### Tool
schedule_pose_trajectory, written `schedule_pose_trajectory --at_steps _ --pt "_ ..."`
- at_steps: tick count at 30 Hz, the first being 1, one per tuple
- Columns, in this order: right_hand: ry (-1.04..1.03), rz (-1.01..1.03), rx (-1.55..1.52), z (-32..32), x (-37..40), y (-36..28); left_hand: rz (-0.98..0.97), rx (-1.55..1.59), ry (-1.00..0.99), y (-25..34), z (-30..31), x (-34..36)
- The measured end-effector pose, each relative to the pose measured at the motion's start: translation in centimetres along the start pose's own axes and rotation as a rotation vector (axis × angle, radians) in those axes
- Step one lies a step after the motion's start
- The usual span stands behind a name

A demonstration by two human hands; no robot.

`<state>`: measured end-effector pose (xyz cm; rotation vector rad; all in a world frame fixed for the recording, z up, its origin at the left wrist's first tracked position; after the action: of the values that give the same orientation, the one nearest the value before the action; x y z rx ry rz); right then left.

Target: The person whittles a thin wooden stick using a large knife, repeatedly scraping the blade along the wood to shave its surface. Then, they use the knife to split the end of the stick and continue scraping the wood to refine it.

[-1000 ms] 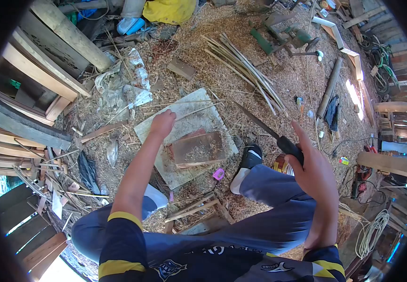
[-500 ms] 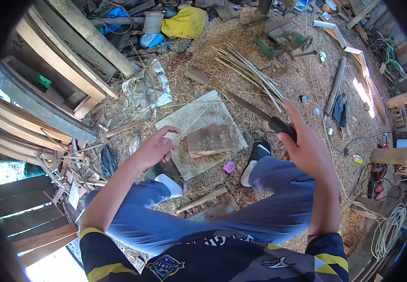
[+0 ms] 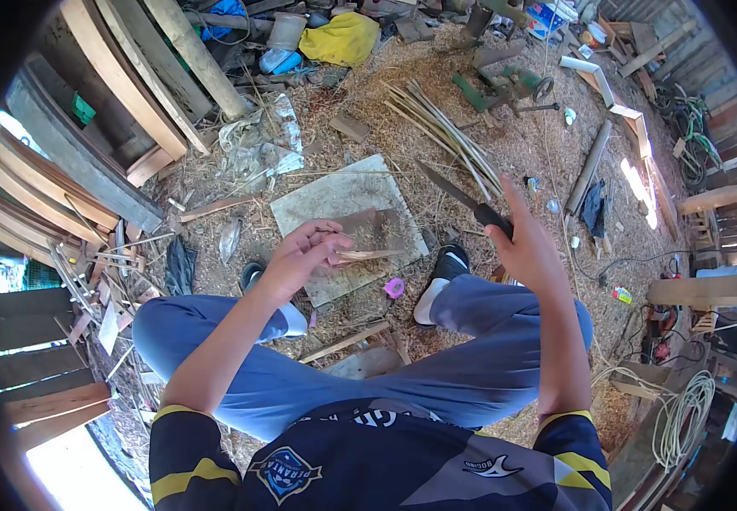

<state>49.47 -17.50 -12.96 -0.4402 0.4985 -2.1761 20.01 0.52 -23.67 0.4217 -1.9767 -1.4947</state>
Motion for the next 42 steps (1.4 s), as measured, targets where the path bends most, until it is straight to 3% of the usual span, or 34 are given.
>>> schedule_pose_trajectory --at_steps 7,10,13,19,22,25,31,34,37,40,42 --pt "-0.027 0.005 -0.06 -1.0 0.2 -1.2 -0.135 -0.276 0.127 -3.8 2.5 -1.5" --pt "-0.037 0.023 -0.106 -1.4 0.2 -2.1 -0.417 -0.418 0.048 -1.9 1.1 -0.9" --pt "-0.066 0.018 -0.168 -1.9 0.3 -2.9 -0.28 -0.508 0.048 -3.2 1.3 -1.0" --pt "-0.022 0.093 -0.174 -3.1 0.3 -3.0 -0.225 -0.403 0.03 -3.4 0.8 -1.1" --pt "-0.053 0.074 -0.149 -3.5 0.4 -3.0 -0.378 -0.564 0.034 -0.9 -0.4 -0.8" --pt "-0.075 0.033 -0.137 -3.9 0.3 -3.0 -0.37 -0.536 0.038 -1.6 0.1 -1.1" --pt "-0.092 0.034 -0.194 -4.5 0.3 -3.2 -0.142 -0.791 0.181 1.8 0.8 0.0" --pt "-0.058 0.035 -0.261 -5.7 -0.1 -1.7 -0.477 -1.006 0.318 5.3 1.4 1.0" --pt "-0.079 -0.014 -0.367 -6.9 -0.7 -0.9 -0.567 -0.991 0.364 7.2 2.0 1.5" --pt "0.009 0.047 -0.447 -7.6 -1.4 -0.6 -0.574 -0.51 0.382 6.2 3.2 1.1" --pt "-0.121 -0.153 -0.572 -9.2 -1.7 0.5 -0.492 -0.284 0.354 5.0 3.1 0.5"
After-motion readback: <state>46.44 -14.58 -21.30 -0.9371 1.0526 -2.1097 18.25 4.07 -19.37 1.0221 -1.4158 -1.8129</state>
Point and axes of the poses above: each hand's wrist, its own x-axis away from the middle knuckle, its own z-axis out of the back of the hand, y = z × x, the point moved 10 cm from there along -x, towards the middle knuckle, and after that the axes turned 2 degrees about -z, right-handed, at the moved point
